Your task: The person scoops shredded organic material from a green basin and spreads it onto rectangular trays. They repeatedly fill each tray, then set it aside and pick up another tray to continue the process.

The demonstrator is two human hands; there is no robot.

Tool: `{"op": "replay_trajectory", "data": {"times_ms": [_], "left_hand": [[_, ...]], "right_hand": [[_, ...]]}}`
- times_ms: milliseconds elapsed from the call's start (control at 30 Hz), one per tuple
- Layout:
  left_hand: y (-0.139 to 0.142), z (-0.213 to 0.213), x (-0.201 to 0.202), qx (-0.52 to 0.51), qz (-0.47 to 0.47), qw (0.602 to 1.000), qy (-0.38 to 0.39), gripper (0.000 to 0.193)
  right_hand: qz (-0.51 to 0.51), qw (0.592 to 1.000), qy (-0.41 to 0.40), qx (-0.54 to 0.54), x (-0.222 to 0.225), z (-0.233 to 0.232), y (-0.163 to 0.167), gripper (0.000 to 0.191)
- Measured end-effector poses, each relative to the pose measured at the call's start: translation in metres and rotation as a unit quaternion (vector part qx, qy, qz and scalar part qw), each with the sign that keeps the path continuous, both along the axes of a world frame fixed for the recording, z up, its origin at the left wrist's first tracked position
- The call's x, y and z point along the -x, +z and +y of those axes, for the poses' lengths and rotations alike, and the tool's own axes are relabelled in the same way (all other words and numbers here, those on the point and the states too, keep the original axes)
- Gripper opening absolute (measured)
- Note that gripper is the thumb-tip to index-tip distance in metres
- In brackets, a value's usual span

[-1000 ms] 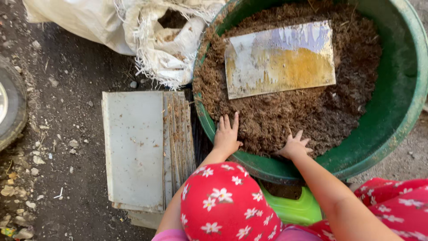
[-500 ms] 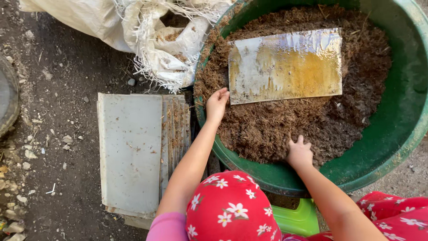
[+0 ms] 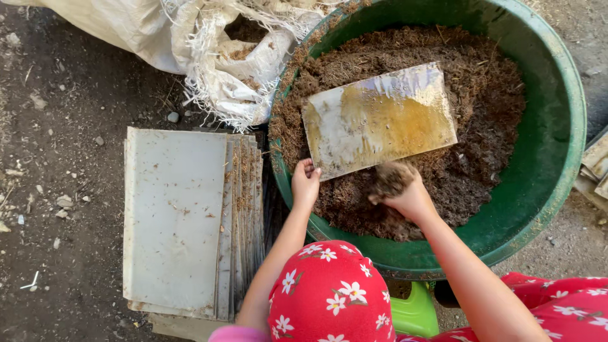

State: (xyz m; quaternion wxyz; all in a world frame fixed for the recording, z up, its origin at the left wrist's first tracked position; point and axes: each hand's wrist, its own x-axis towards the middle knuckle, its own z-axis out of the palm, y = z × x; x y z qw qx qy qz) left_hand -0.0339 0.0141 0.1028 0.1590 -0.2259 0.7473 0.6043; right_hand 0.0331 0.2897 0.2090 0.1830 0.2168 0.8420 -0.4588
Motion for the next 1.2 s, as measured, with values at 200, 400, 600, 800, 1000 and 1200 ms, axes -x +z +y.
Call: {"op": "replay_trajectory", "data": {"times_ms": [200, 400, 600, 800, 1000, 1200], "left_hand": [[-0.023, 0.004, -0.017, -0.182, -0.081, 0.980, 0.005, 0.020], [-0.037, 0.006, -0.019, -0.172, -0.123, 0.975, 0.066, 0.023], [-0.060, 0.002, -0.042, -0.138, -0.128, 0.981, 0.052, 0.036], [-0.060, 0.008, -0.038, -0.039, -0.084, 0.996, -0.005, 0.046], [-0.053, 0.012, -0.035, -0.028, -0.089, 0.995, -0.023, 0.044], [-0.042, 0.007, -0.028, 0.092, -0.052, 0.991, -0.078, 0.029]], "right_hand": [[0.107, 0.964, 0.151, -0.190, 0.063, -0.106, 0.045, 0.088], [0.159, 0.897, 0.233, -0.340, 0.092, -0.121, -0.008, 0.047], [-0.013, 0.949, 0.078, -0.305, 0.124, 0.001, -0.029, 0.057], [-0.029, 0.933, -0.152, -0.326, 0.173, 0.063, -0.035, 0.067], [0.110, 0.922, 0.130, -0.346, 0.121, -0.043, -0.032, 0.060], [0.124, 0.879, 0.404, -0.220, 0.148, -0.155, -0.002, 0.065]]}}
